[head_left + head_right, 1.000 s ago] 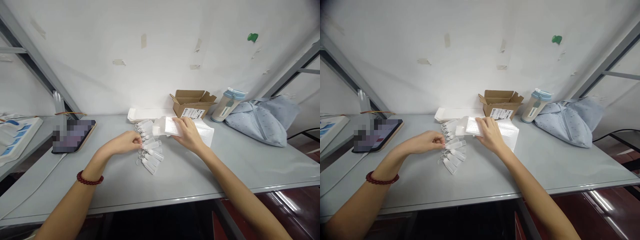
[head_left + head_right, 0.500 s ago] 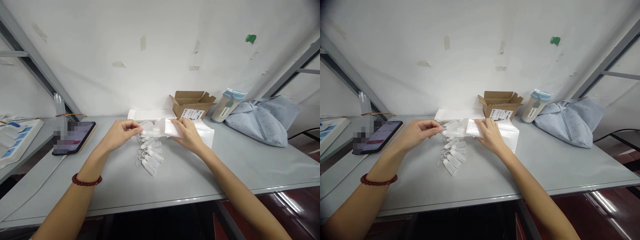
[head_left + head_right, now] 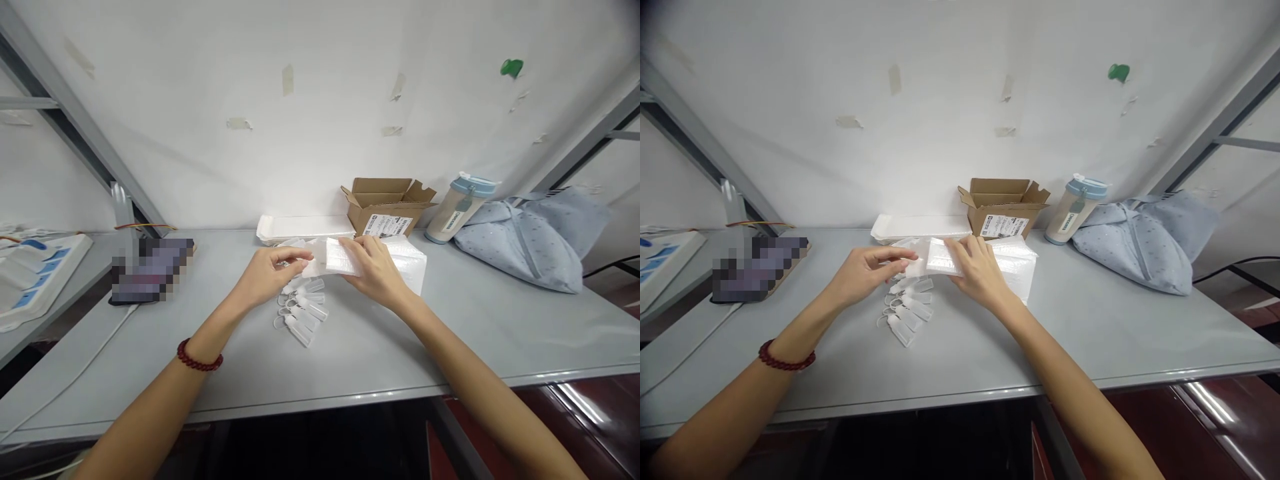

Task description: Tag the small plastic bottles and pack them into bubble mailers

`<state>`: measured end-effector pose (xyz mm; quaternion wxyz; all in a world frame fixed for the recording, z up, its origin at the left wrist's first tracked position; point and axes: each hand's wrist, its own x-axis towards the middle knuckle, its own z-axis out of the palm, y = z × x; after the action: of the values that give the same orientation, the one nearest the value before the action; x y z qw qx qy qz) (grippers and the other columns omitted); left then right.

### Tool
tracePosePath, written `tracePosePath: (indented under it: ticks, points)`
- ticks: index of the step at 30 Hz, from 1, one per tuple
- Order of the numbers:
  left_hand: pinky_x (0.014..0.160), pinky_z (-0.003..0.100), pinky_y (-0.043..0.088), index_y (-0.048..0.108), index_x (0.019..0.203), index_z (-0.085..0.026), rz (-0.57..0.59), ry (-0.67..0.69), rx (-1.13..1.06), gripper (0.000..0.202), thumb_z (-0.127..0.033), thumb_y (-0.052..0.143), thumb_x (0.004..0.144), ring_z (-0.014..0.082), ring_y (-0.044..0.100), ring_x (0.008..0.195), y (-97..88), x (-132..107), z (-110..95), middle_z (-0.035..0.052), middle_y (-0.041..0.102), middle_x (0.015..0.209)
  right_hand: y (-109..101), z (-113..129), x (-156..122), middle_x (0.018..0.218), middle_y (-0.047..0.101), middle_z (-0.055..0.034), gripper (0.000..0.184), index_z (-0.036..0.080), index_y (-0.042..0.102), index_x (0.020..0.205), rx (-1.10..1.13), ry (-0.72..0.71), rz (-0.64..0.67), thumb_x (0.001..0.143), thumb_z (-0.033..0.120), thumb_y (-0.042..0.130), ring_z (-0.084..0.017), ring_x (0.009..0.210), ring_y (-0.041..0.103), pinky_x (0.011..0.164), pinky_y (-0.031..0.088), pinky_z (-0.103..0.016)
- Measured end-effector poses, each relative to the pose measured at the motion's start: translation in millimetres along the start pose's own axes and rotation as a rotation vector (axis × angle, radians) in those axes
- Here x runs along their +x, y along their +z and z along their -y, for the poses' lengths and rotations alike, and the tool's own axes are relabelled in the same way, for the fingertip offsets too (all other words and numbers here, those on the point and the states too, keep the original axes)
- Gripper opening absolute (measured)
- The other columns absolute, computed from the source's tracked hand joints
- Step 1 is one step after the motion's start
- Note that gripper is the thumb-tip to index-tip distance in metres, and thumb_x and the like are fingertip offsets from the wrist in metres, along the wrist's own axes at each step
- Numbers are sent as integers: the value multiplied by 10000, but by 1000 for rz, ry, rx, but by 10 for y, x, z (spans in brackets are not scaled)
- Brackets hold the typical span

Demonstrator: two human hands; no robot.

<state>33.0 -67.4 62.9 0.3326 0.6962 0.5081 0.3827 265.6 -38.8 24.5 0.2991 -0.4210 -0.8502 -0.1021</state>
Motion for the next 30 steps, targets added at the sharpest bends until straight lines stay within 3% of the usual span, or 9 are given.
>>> tracePosePath:
  ticks: [3, 7, 11, 16, 20, 25, 30]
  points:
    - [543, 242, 423, 726, 859, -180, 65, -63, 56, 241, -356, 602, 752, 155, 581, 635, -135, 17, 44, 44, 685, 738, -2, -55, 5, 1050, 529, -119, 517, 206, 440, 1296, -12, 15, 2, 813, 284, 608, -274, 941, 468, 796, 404, -397]
    - [501, 234, 372, 705, 700, -193, 357, -215, 304, 153, -306, 619, 645, 150, 536, 559, -349, 61, 190, 11, 636, 607, 1, -96, 4, 1050, 524, -116, 522, 212, 429, 1294, -27, 26, -1, 812, 297, 611, -271, 929, 464, 786, 403, -391]
    - [483, 230, 320, 690, 626, -198, 492, -303, 358, 137, -252, 578, 567, 148, 487, 531, -366, 89, 288, -2, 604, 549, 9, -95, -3, 1057, 522, -115, 544, 229, 409, 1316, -28, 20, -1, 813, 294, 605, -277, 943, 466, 784, 402, -396]
    - [473, 236, 274, 627, 498, -199, 527, -325, 283, 72, -224, 565, 524, 134, 418, 492, -275, 108, 344, -14, 526, 481, 5, -98, -5, 1063, 525, -118, 544, 217, 419, 1304, -30, 18, 21, 804, 298, 619, -277, 946, 464, 789, 407, -397]
    - [488, 226, 314, 644, 547, -206, 540, -329, 184, 84, -232, 570, 575, 127, 443, 515, -334, 107, 313, -7, 574, 547, 4, -106, 2, 1048, 533, -120, 515, 195, 443, 1280, -41, 23, 10, 808, 298, 622, -273, 937, 469, 793, 411, -394]
    - [520, 219, 392, 697, 618, -209, 431, -346, 100, 107, -294, 634, 636, 134, 508, 588, -476, 111, 282, 21, 657, 674, 10, -115, 10, 1045, 545, -114, 530, 196, 456, 1269, -56, 37, 27, 784, 277, 655, -280, 936, 478, 791, 411, -395]
    - [535, 229, 414, 704, 635, -210, 358, -329, 37, 125, -331, 677, 654, 140, 522, 608, -536, 123, 316, 30, 654, 676, 8, -114, 10, 1051, 542, -115, 551, 197, 453, 1270, -59, 51, 43, 769, 261, 672, -279, 948, 476, 796, 411, -389]
